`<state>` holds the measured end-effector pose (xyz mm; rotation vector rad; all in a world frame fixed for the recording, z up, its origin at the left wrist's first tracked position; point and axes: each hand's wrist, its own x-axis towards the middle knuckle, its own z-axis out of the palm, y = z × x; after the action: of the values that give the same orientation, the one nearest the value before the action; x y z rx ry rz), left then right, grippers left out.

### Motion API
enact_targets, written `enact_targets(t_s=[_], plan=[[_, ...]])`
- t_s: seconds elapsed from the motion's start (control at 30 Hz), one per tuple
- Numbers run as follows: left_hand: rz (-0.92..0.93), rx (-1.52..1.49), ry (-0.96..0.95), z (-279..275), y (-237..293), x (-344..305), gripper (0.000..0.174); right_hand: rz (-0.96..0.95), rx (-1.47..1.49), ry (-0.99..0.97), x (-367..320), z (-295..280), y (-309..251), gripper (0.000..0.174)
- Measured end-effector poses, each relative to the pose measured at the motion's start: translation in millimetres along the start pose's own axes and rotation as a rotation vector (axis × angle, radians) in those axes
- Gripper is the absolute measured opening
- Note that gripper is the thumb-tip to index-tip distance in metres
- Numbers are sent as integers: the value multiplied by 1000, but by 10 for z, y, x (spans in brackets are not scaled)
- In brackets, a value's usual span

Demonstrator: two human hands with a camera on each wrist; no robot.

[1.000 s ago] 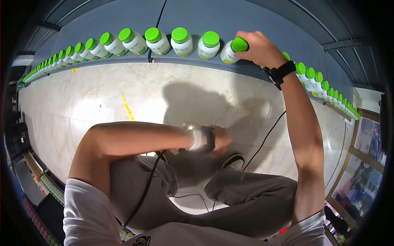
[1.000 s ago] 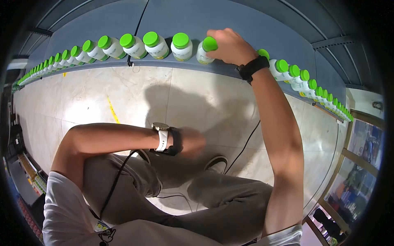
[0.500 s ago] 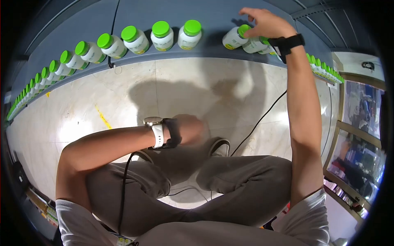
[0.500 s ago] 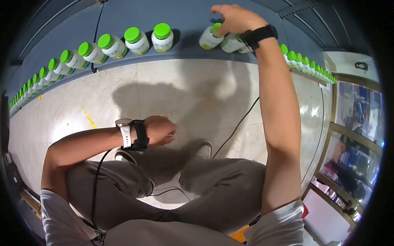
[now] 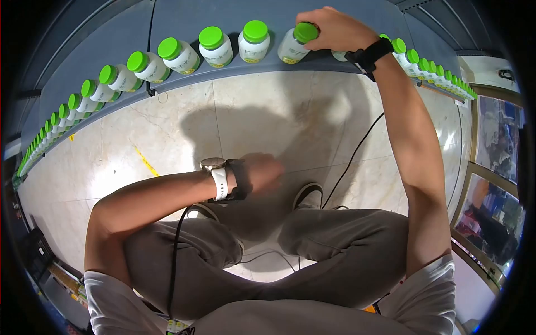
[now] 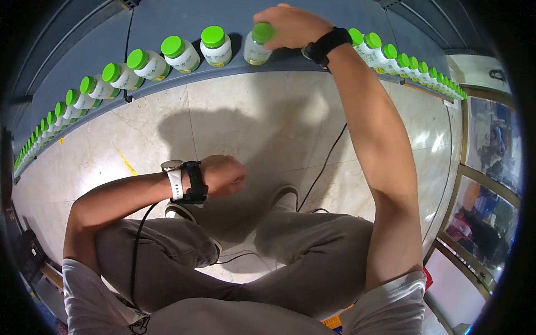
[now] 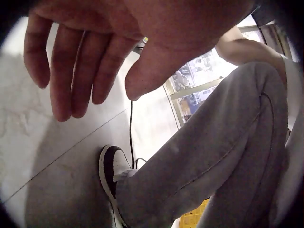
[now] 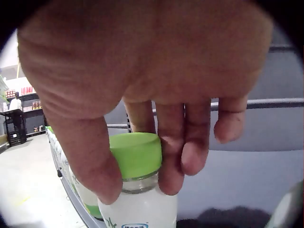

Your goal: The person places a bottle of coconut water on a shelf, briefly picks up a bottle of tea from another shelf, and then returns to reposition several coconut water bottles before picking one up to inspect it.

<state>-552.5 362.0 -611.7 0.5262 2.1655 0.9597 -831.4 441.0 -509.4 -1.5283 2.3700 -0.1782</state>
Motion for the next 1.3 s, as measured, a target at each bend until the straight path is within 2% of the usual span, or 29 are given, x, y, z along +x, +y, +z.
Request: enact_targets(t_s=[0.1,0.2,0.3,0.4,0.6,0.7,0.8,0.83,0.9,0.97,1.03,1.1,1.23,1.3], plan=[[0,26,15,-15,36,4,18,-40,-53,-5,43,-43,-64,29],[-10,34,10,-51,69,-6,18,-65,-40,108,46,25,-42,22],[-36,36,-47,-71,79,5,18,-67,-96,91,59,43,-15,29],[-42,53,-54,-40,58,16,18,28,-43,105,60,136,-15,33],[-9,35,2,-30,29,6,18,52,4,55,81,136,48,33],[-54,27,-33,-54,76,2,19,114,57,-89,77,29,22,38],[7,-22,-12,-127,100,-19,21,159,228,89,-109,-501,61,39],[37,-44,10,-134,90,-49,22,238,328,88,-205,-620,208,50],[26,-38,8,-98,22,-61,24,178,126,294,-391,-657,489,40],[-37,22,-55,-85,6,-54,24,281,56,145,-510,-431,923,45],[-104,-7,-138,-91,40,-35,24,393,-35,21,-639,-312,878,52],[-142,1,-203,1,15,-18,24,432,-30,-14,-654,-203,966,50],[-89,80,-234,69,49,-22,24,335,-33,13,-623,-105,978,42],[-84,70,-221,66,33,-17,24,254,-56,44,-608,-197,802,35]])
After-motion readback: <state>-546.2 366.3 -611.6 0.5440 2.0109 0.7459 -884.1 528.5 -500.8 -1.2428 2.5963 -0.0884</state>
